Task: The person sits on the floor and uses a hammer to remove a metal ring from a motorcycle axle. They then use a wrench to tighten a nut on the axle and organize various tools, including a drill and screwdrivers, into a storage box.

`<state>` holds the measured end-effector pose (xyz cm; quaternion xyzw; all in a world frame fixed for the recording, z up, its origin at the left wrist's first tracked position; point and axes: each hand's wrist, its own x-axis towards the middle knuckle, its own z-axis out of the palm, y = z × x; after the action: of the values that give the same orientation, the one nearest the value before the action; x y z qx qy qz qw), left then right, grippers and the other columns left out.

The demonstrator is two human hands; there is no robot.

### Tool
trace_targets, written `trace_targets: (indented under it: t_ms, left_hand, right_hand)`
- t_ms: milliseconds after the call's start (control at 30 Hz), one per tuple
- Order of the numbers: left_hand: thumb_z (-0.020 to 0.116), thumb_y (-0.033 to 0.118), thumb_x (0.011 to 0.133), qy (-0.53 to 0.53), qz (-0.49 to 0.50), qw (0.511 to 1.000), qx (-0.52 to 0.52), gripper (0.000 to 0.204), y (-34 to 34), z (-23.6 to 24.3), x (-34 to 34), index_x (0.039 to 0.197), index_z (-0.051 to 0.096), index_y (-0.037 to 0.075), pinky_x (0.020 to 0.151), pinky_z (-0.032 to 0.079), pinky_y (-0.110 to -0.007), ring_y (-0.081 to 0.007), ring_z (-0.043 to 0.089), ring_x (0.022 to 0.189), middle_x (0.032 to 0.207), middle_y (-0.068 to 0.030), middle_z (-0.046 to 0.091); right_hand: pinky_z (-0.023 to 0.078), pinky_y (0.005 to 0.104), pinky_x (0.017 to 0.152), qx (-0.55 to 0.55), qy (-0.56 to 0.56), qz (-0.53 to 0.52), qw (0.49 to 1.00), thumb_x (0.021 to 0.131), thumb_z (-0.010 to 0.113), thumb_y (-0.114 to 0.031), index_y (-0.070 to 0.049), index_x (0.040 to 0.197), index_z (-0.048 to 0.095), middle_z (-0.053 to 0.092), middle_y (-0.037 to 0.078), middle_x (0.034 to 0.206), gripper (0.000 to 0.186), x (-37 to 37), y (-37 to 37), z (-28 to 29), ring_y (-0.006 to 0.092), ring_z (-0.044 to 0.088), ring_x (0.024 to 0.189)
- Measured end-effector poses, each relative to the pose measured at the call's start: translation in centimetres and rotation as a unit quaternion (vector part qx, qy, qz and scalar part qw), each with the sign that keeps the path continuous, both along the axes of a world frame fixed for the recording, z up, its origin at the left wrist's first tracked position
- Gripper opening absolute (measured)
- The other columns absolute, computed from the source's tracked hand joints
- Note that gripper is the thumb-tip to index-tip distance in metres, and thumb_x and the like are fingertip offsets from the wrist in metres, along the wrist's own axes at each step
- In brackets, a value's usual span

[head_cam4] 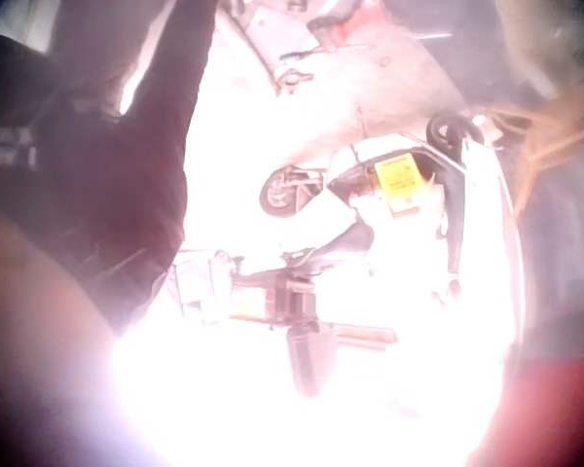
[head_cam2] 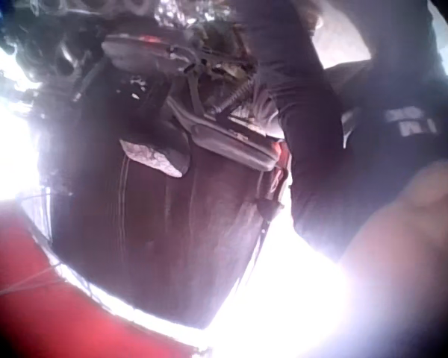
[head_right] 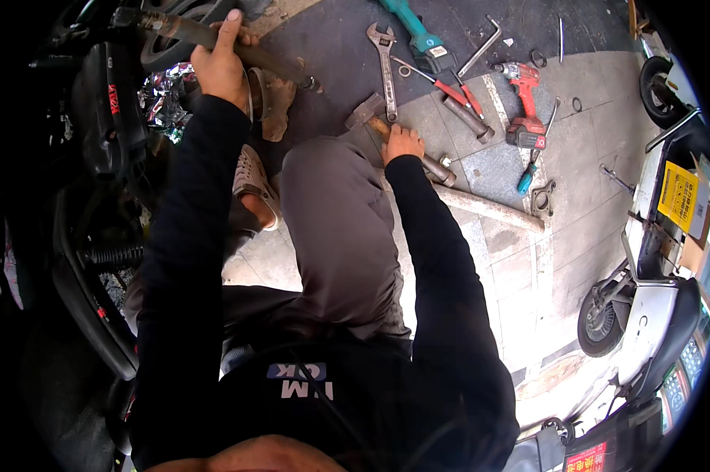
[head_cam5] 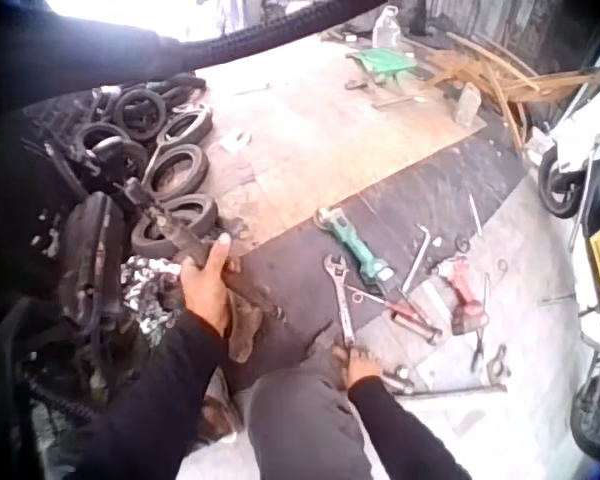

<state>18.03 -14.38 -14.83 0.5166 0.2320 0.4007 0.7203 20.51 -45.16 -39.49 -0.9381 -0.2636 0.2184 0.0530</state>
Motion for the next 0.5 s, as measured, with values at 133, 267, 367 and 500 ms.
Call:
trace_targets:
  t_ms: [133,267,367,500]
  left_hand:
    - [0.071,0.024,0.092,0.054,-0.040,0.998,0.018,0.025,0.7,4.2,0.2,0.079,0.058,0.008,0.059,0.045,-0.029,-0.0143,0.055,0.062,0.066,-0.0020,0.056]
    - [0.069,0.021,0.093,0.030,-0.047,0.998,-0.004,0.027,1.9,3.3,0.3,0.075,0.053,0.009,0.053,0.041,-0.028,-0.0120,0.048,0.056,0.063,0.0007,0.049]
    - [0.069,0.020,0.094,0.040,0.017,0.999,0.031,0.029,0.8,2.5,-0.3,0.073,0.051,0.011,0.050,0.037,-0.028,-0.0104,0.044,0.053,0.062,0.0023,0.044]
    - [0.069,0.018,0.094,0.028,0.033,0.999,0.023,0.026,-0.5,3.2,-0.8,0.075,0.051,0.011,0.049,0.034,-0.027,-0.0090,0.040,0.051,0.061,0.0036,0.042]
  right_hand:
    - [0.052,0.0480,0.087,0.101,0.113,-0.075,0.986,0.089,0.069,-0.042,-0.001,0.121,0.056,0.068,0.022,0.105,0.054,0.1,1.9,-1.5,0.0385,0.067,0.102]
    - [0.050,0.0506,0.084,0.290,0.260,-0.161,0.907,0.097,0.054,-0.053,0.001,0.119,0.058,0.069,0.028,0.100,0.058,1.2,6.1,3.0,0.0448,0.066,0.099]
    - [0.049,0.0525,0.086,0.325,0.270,-0.158,0.893,0.097,0.051,-0.055,-0.001,0.117,0.057,0.068,0.029,0.097,0.058,1.6,9.2,10.9,0.0479,0.065,0.098]
    - [0.049,0.0546,0.087,0.291,0.200,-0.111,0.929,0.098,0.049,-0.055,-0.001,0.113,0.056,0.067,0.032,0.100,0.056,1.1,10.9,11.1,0.0520,0.062,0.100]
